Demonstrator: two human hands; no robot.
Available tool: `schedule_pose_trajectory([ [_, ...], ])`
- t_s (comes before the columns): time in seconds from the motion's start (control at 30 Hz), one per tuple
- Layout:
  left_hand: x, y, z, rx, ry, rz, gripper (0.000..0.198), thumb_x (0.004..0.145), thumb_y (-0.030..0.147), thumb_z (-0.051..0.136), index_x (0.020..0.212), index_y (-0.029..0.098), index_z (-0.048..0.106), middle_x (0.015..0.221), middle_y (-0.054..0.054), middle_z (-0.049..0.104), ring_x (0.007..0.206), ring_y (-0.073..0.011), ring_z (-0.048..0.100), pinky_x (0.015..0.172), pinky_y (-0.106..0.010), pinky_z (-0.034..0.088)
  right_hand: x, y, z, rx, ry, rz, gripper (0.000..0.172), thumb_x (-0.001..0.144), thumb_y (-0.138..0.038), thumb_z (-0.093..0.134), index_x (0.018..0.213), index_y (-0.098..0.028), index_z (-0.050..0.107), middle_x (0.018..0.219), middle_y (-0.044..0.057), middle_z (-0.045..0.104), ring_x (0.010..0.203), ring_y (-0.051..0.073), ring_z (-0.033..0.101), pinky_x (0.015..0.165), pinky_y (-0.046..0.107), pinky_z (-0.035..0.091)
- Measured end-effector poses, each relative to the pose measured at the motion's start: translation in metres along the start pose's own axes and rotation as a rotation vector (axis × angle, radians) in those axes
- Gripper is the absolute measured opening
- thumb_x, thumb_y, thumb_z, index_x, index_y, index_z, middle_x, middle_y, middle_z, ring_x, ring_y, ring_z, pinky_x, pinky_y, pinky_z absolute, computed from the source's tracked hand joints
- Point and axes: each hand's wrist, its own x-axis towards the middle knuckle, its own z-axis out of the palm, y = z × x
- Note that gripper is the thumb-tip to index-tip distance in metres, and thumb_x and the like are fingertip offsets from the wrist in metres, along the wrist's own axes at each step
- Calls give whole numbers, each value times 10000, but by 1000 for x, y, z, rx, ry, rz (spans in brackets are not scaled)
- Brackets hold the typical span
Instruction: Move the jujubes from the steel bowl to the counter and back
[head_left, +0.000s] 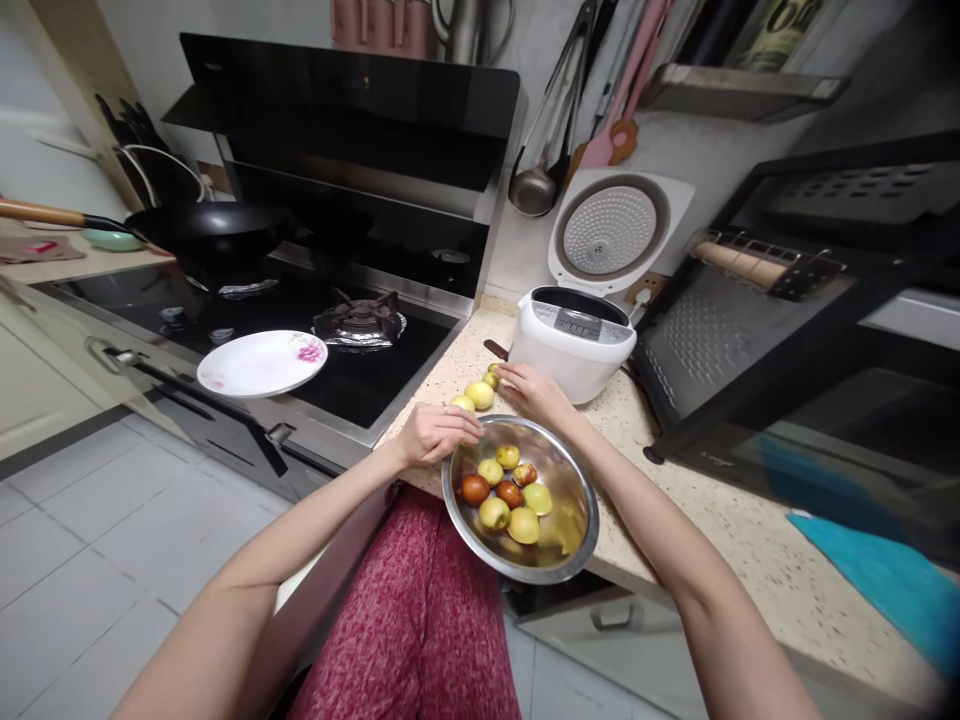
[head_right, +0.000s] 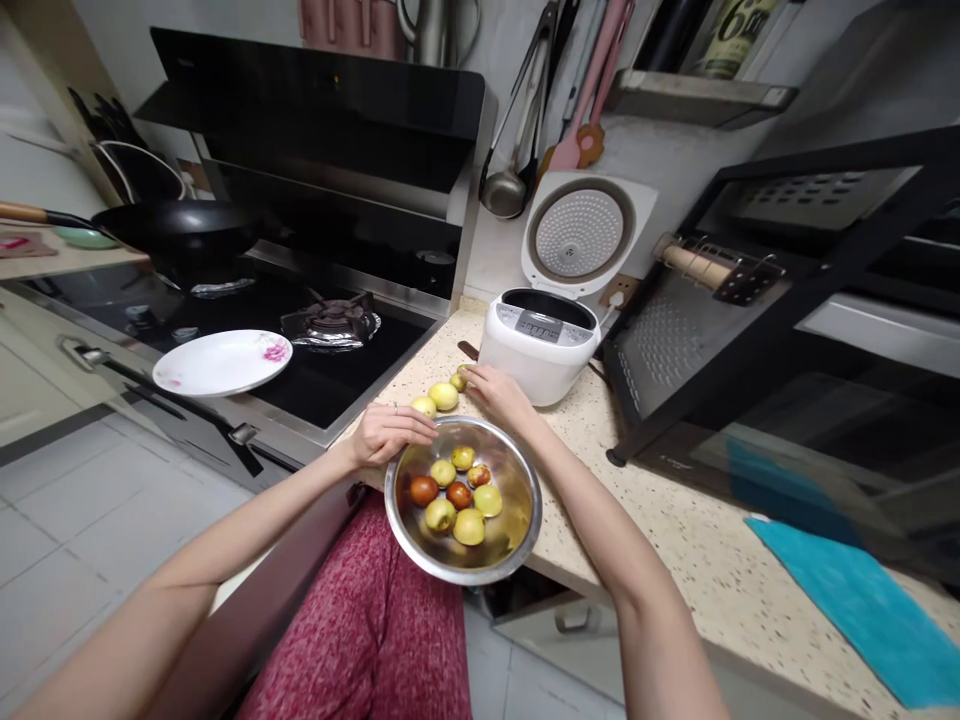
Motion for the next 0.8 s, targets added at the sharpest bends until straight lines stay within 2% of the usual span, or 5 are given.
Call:
schedule_pose_trajectory([
  [0.13, 1, 1, -1, -5, -4, -1, 500, 1094, 253, 304, 987, 149, 781, 977, -86, 837, 1018, -184, 797, 894, -307, 662, 9, 2, 25, -51, -61, 2, 364, 1026, -206, 518, 1363, -137, 638, 1357, 192, 676, 1203, 305, 687, 1015, 466, 590],
  [0.3, 0, 0, 0, 0, 4, 7, 491, 1090, 244, 312, 973, 150, 779, 971, -86, 838, 1008, -184, 799, 894, -300, 660, 8, 7, 38, -39, -24, 44, 365, 1015, -192, 513, 1356, -172, 642, 1360, 172, 681, 1213, 284, 688, 1030, 440, 590],
  [0.5, 1, 0, -1, -5, 12, 3, 469, 1082, 232, 339, 962, 158, 786, 963, -78, 840, 1004, -179, 801, 884, -293, 663, 4, 5, 39, -26, -2, 74, 344, 1012, -182, 519, 1328, -174, 654, 1346, 181, 683, 1221, 285, 684, 1036, 451, 588],
  [0.7, 2, 1, -1, 7, 6, 3, 471, 1080, 222, 332, 940, 150, 776, 952, -81, 837, 974, -186, 804, 859, -300, 666, -9, 0, 28, -7, 23, 77, 323, 989, -158, 553, 1289, -184, 670, 1287, 171, 697, 1171, 280, 704, 1008, 438, 596],
  [0.8, 2, 2, -1, 12, 2, -4, 470, 1080, 220, 333, 929, 150, 772, 943, -78, 836, 970, -185, 803, 859, -294, 663, -17, -4, 22, 60, 45, 74, 287, 1003, -219, 575, 1275, -191, 663, 1301, 156, 689, 1188, 268, 693, 1018, 422, 586],
])
